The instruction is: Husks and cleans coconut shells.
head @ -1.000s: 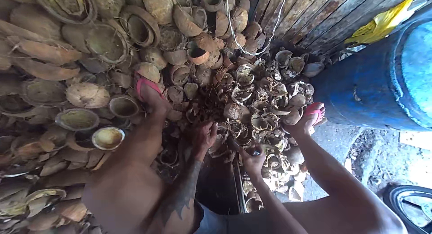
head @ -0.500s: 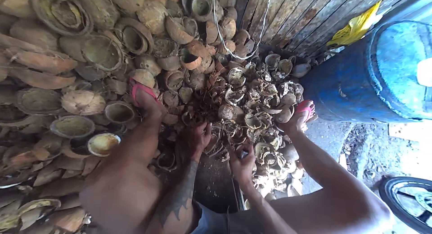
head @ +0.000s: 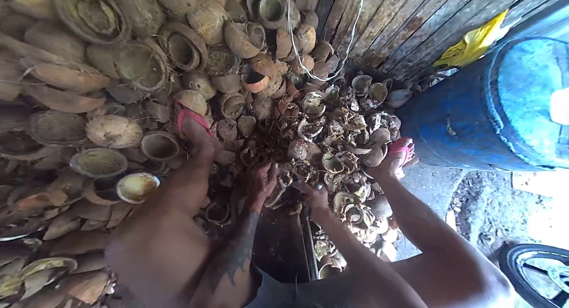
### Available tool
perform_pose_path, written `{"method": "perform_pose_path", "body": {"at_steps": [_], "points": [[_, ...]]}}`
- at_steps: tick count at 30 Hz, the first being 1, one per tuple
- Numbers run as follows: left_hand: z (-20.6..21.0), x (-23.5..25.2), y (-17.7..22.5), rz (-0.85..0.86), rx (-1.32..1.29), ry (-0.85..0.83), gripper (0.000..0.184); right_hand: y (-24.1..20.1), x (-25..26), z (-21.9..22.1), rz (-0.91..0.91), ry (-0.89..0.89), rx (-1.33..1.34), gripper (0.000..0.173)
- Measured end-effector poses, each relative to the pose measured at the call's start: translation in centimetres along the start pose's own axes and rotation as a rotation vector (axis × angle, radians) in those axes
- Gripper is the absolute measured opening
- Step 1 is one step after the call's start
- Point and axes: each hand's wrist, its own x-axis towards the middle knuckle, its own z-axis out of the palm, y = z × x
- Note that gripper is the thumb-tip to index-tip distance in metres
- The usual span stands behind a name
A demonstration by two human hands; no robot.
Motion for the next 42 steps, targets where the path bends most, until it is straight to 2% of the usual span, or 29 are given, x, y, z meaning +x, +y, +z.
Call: {"method": "perform_pose_path", "body": {"at_steps": [1, 2, 3, 5, 7, 9, 12, 15, 17, 21, 26, 28, 31, 34, 35, 37, 39, 41, 42], "points": [[0.3, -0.2, -0.2, 0.01, -0.013, 0.008, 0.039, 0.3, -1.4, 0.5, 0.02, 0.075, 0.034, 0.042], [0.4, -0.3, -0.4, 0.017, -0.018, 0.008, 0.039, 0.2, -2.6, 0.7, -0.078, 0.113, -0.001, 0.043], [0.5, -0.1, -0.3, 0.023, -0.018, 0.008, 0.039, -0.5, -3.5, 0.7, -0.25, 0.111, -0.127, 0.044], [0.1, -0.1, 0.0, 0.025, -0.004, -0.013, 0.038, -2.6, -5.8, -0.6, -0.532, 0.078, -0.546, 0.044], [-0.2, -0.1, 0.0, 0.026, 0.014, -0.023, 0.038, -5.1, -8.0, -1.0, -0.535, 0.035, -0.903, 0.042], [0.0, -0.1, 0.1, 0.042, 0.005, -0.001, 0.037, -6.6, -8.8, -0.5, -0.404, -0.051, -1.027, 0.041], [0.7, -0.2, -0.2, 0.047, -0.009, 0.013, 0.037, -6.4, -6.0, -0.7, -0.372, -0.059, -0.789, 0.046], [1.0, -0.2, -0.6, 0.026, 0.0, 0.011, 0.038, -4.0, -1.8, -3.0, -0.307, -0.134, -0.483, 0.056], [1.2, -0.2, -0.4, 0.014, 0.004, -0.006, 0.038, -2.9, -1.3, -3.6, -0.324, -0.142, -0.413, 0.058], [0.5, -0.1, -0.1, -0.016, -0.005, -0.032, 0.034, 1.9, -3.2, -3.2, -0.348, 0.068, -0.22, 0.05], [-0.1, 0.2, 0.9, -0.058, 0.007, -0.08, 0.037, 3.9, -5.4, -1.2, -0.153, 0.239, 0.035, 0.047], [-0.2, 0.2, 0.9, -0.049, 0.005, -0.072, 0.036, 4.3, -4.8, -1.3, -0.268, 0.205, -0.003, 0.048], [-0.3, 0.7, 0.9, -0.026, 0.002, -0.065, 0.037, 2.0, -2.1, -2.5, -0.514, -0.017, -0.21, 0.056], [-0.3, 0.1, 0.8, -0.059, 0.042, -0.098, 0.039, 1.0, 0.1, -3.2, -0.599, -0.13, -0.36, 0.065], [-0.5, 0.3, 0.9, -0.063, 0.051, -0.093, 0.038, 1.0, 0.4, -3.1, -0.581, -0.113, -0.353, 0.067], [-0.6, 0.4, 0.9, -0.062, 0.061, -0.072, 0.037, 1.8, -0.5, -2.3, -0.417, -0.023, -0.247, 0.068], [-0.3, 0.5, 0.8, -0.041, 0.024, -0.034, 0.035, 2.1, -2.7, -0.6, -0.076, 0.107, -0.06, 0.065], [0.2, 0.3, 0.5, -0.028, -0.036, -0.02, 0.034, 1.9, -4.6, 1.5, 0.327, 0.17, 0.109, 0.072], [0.3, 0.1, 0.4, -0.025, -0.049, -0.028, 0.033, 1.9, -5.2, 2.5, 0.397, 0.205, 0.153, 0.075]]}}
